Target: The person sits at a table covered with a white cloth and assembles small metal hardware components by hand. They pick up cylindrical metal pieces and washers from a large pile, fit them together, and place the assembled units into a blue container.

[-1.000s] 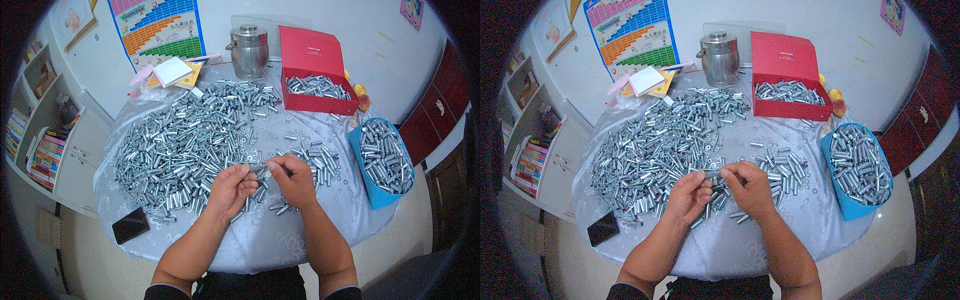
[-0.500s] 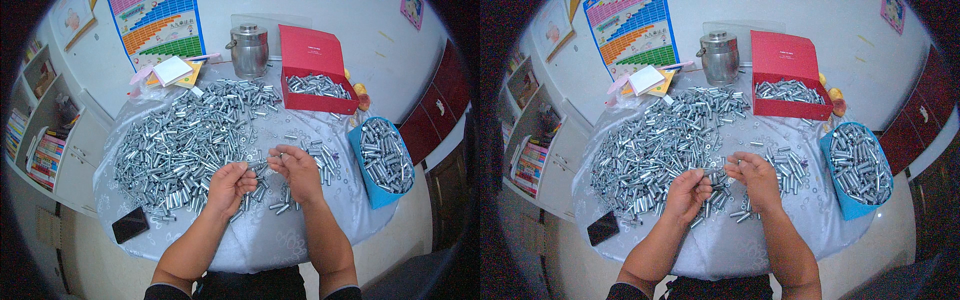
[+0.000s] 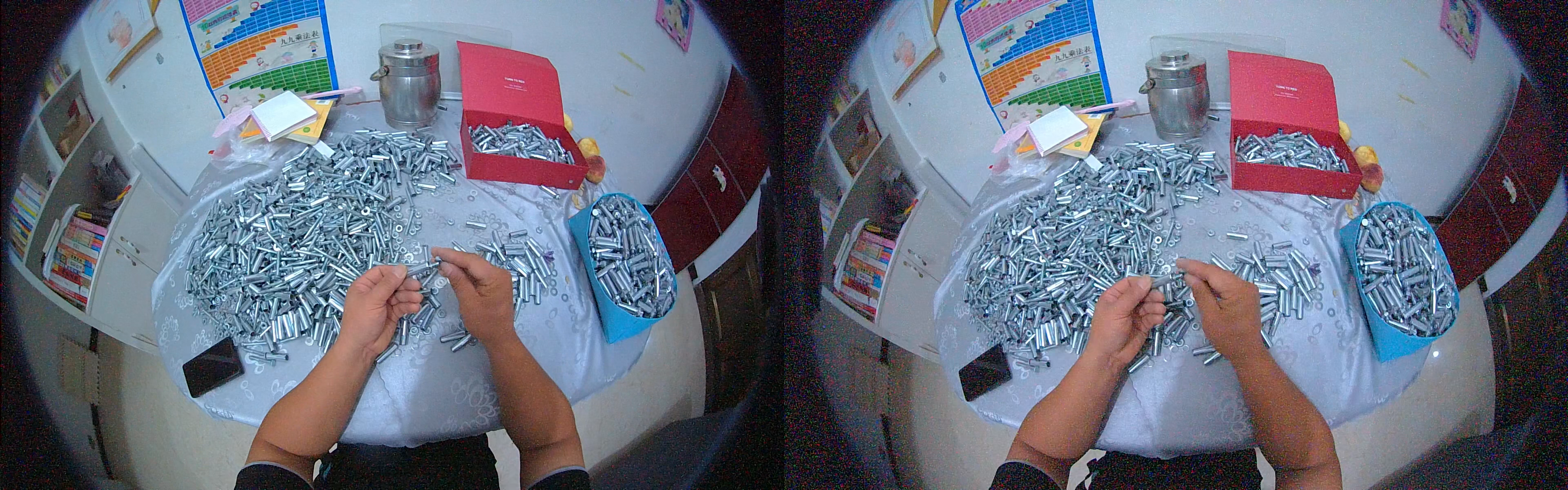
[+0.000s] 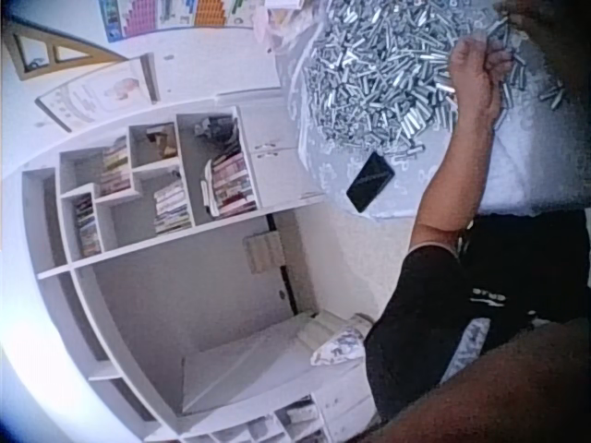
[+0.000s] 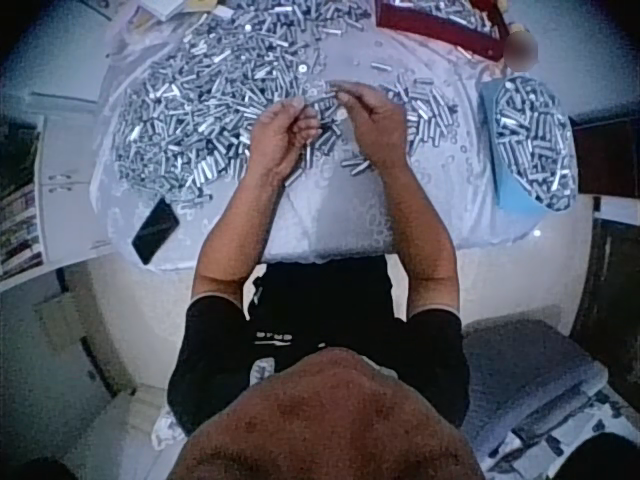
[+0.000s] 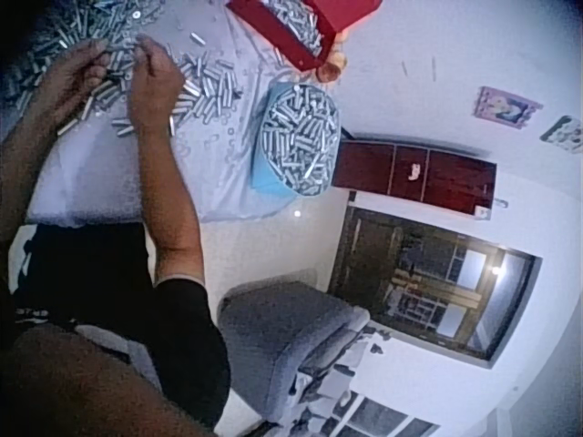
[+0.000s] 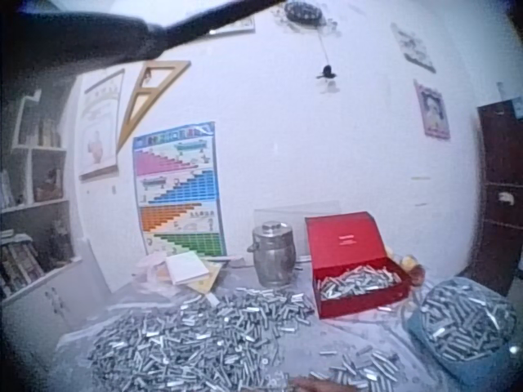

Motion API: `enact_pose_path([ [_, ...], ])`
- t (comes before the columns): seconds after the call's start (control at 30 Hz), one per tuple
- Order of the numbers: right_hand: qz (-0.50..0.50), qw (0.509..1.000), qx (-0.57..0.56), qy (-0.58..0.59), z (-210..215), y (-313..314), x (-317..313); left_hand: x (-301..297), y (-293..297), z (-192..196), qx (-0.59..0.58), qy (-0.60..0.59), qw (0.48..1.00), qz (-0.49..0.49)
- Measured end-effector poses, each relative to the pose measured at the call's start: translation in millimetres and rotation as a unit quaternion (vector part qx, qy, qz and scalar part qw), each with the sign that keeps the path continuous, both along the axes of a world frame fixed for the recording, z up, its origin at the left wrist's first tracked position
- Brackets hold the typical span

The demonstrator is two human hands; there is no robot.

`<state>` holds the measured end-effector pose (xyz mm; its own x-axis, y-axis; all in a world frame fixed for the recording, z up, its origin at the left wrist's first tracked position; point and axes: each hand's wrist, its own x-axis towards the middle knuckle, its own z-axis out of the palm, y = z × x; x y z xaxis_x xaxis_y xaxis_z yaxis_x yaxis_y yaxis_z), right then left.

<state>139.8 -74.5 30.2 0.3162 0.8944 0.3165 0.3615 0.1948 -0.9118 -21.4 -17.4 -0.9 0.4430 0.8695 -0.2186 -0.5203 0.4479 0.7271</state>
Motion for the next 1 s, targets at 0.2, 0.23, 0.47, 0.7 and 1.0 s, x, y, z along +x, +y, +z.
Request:
enact_pose_path([
  [0.2, 0.014, 0.999, 0.034, 0.035, -9.4, 2.6, 0.4, 0.4, -0.5, 1.1, 0.001, -0.005, 1.000, 0.008],
  [0.23, 0.016, 0.999, 0.037, 0.037, -9.0, 2.6, 0.8, 0.5, -0.7, 2.3, 0.000, -0.003, 1.000, 0.009],
  [0.47, 0.020, 0.997, 0.070, -0.019, -4.1, 2.9, 4.7, 0.8, -1.2, 6.4, 0.024, 0.034, 0.999, 0.021],
  [0.7, 0.038, 0.997, 0.043, -0.052, 4.3, 0.5, 8.4, -0.1, -0.7, 6.1, 0.064, 0.051, 0.996, 0.026],
  [1.0, 0.083, 0.988, -0.059, 0.115, -8.9, 2.4, 10.9, -3.2, 2.1, 3.7, 0.091, 0.040, 0.995, 0.015],
])
